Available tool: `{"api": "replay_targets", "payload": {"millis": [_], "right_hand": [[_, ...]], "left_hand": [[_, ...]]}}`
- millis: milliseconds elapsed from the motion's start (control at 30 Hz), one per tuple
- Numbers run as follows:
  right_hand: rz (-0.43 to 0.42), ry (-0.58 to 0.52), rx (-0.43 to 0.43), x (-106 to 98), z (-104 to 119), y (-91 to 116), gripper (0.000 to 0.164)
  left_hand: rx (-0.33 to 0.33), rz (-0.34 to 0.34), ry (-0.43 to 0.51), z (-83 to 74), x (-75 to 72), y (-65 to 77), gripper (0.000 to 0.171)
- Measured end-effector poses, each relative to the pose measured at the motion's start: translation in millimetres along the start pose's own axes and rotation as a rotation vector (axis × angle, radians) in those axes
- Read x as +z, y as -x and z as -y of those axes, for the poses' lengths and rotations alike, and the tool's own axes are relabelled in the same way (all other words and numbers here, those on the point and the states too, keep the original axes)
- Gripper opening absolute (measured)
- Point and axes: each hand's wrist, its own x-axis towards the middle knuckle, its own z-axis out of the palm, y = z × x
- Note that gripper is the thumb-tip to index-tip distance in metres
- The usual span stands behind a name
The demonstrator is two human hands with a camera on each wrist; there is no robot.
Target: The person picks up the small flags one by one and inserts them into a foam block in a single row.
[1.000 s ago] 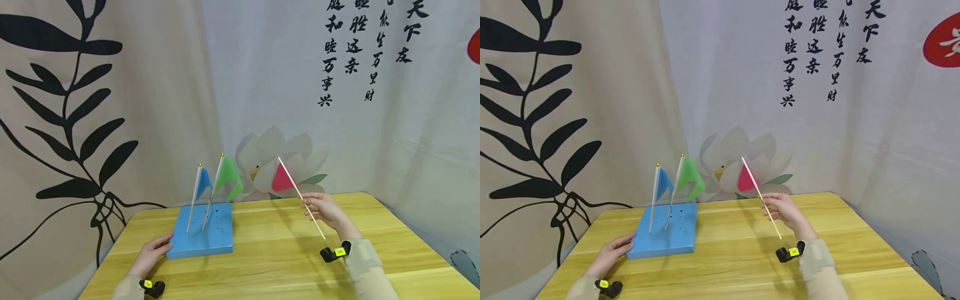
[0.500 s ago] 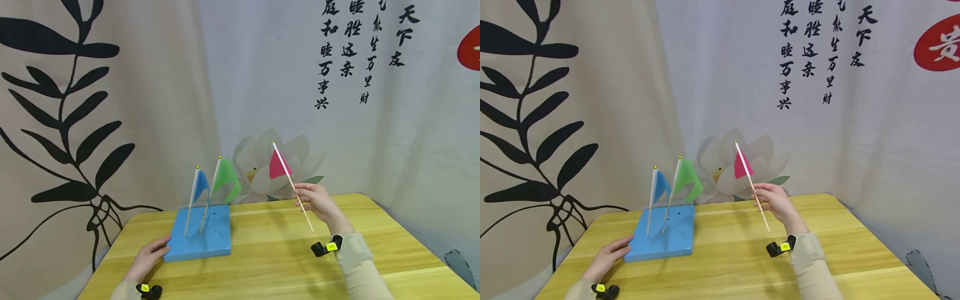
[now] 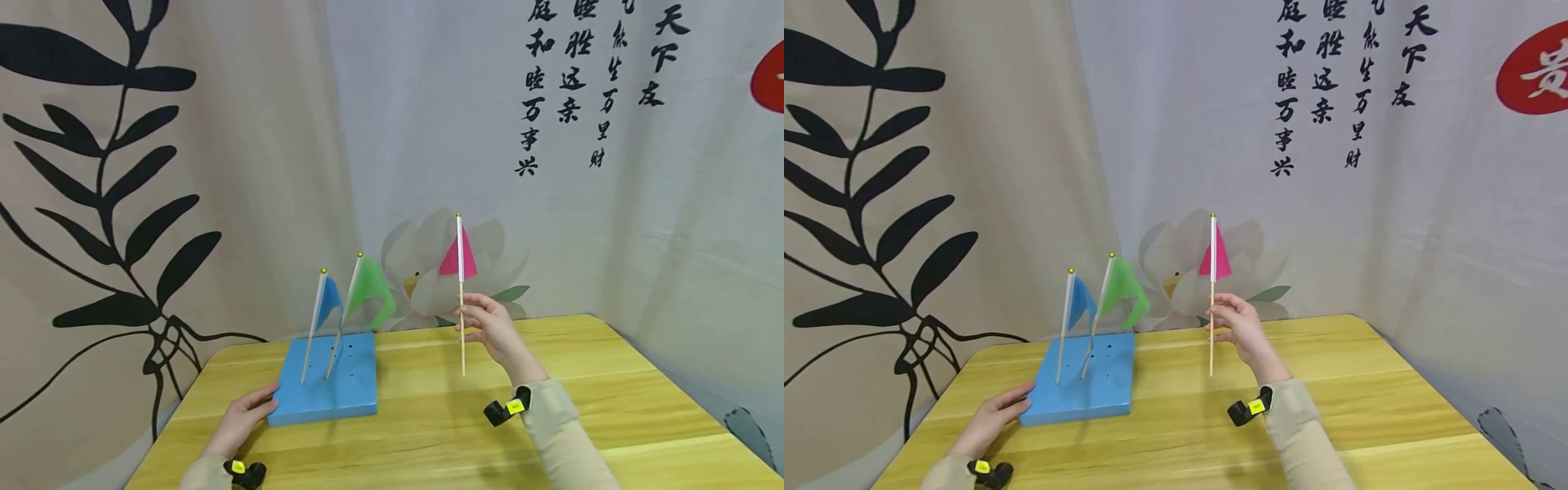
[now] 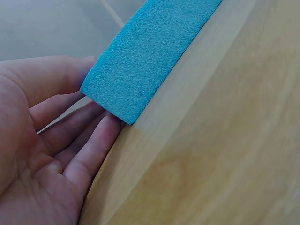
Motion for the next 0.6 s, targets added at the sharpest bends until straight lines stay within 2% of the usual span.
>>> {"api": "replay_targets", "payload": {"millis": [233,600], "right_hand": [[-0.003,-0.048,-0.037,28.4,-14.0,-6.1,0.021],[0.014,-0.092,-0.086,83.4,-36.0,-17.7,0.018]], "left_hand": [[0.013,-0.02,-0.015,-1.6,0.8,1.9,0.055],[0.017,-0.008,-0.011,-3.7,0.8,3.8,0.054]]}}
